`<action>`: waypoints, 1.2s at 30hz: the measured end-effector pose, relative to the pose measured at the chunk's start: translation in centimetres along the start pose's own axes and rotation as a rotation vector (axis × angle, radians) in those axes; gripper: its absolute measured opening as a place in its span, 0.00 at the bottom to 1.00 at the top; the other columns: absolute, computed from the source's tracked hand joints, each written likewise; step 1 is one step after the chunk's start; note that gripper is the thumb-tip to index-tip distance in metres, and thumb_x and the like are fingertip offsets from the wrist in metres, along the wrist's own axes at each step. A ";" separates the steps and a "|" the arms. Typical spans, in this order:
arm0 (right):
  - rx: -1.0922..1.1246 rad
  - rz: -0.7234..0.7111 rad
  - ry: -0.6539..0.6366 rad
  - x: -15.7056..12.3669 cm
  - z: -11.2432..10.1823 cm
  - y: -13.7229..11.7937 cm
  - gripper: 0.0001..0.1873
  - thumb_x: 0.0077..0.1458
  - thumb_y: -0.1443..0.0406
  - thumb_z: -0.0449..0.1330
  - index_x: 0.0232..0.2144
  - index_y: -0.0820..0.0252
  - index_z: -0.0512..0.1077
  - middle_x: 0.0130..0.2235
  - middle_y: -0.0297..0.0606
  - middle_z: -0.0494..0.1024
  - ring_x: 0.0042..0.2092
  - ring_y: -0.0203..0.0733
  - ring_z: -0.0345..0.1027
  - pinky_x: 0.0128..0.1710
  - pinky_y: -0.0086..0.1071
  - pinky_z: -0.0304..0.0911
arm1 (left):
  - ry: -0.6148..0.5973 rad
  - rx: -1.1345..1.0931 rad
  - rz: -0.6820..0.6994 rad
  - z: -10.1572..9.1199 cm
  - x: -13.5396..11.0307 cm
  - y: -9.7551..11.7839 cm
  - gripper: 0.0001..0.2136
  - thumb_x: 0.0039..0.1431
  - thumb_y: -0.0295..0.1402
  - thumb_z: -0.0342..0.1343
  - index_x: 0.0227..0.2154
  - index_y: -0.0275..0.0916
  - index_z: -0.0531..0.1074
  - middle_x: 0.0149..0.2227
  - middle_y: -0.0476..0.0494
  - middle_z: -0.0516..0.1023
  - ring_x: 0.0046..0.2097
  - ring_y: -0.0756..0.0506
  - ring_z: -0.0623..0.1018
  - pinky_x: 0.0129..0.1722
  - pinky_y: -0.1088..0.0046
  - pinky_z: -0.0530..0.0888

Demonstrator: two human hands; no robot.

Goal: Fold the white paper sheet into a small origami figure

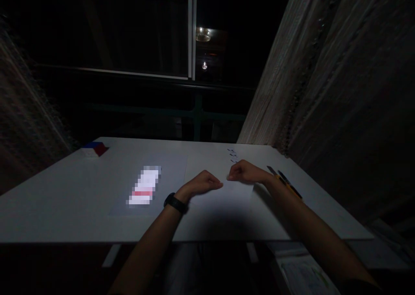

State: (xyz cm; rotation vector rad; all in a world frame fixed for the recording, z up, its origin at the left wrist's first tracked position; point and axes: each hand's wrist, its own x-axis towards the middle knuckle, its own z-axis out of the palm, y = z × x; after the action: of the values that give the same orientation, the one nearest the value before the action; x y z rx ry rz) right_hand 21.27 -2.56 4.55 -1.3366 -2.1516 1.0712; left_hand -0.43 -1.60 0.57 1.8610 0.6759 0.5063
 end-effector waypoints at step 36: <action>-0.012 0.229 0.221 -6.7 -6.1 3.9 0.21 0.38 0.50 0.62 0.20 0.64 0.71 0.19 0.34 0.68 0.21 0.33 0.57 0.20 0.28 0.51 | 0.241 -0.452 -0.164 -0.8 1.1 -1.5 0.21 0.41 0.45 0.61 0.28 0.27 0.74 0.32 0.32 0.77 0.30 0.47 0.76 0.33 0.70 0.70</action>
State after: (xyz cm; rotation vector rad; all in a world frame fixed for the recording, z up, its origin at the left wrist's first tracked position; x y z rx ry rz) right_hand 30.74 -5.04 5.84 -1.6540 -1.8824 0.9414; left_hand -0.43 0.14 -0.47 1.3224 0.7923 0.7171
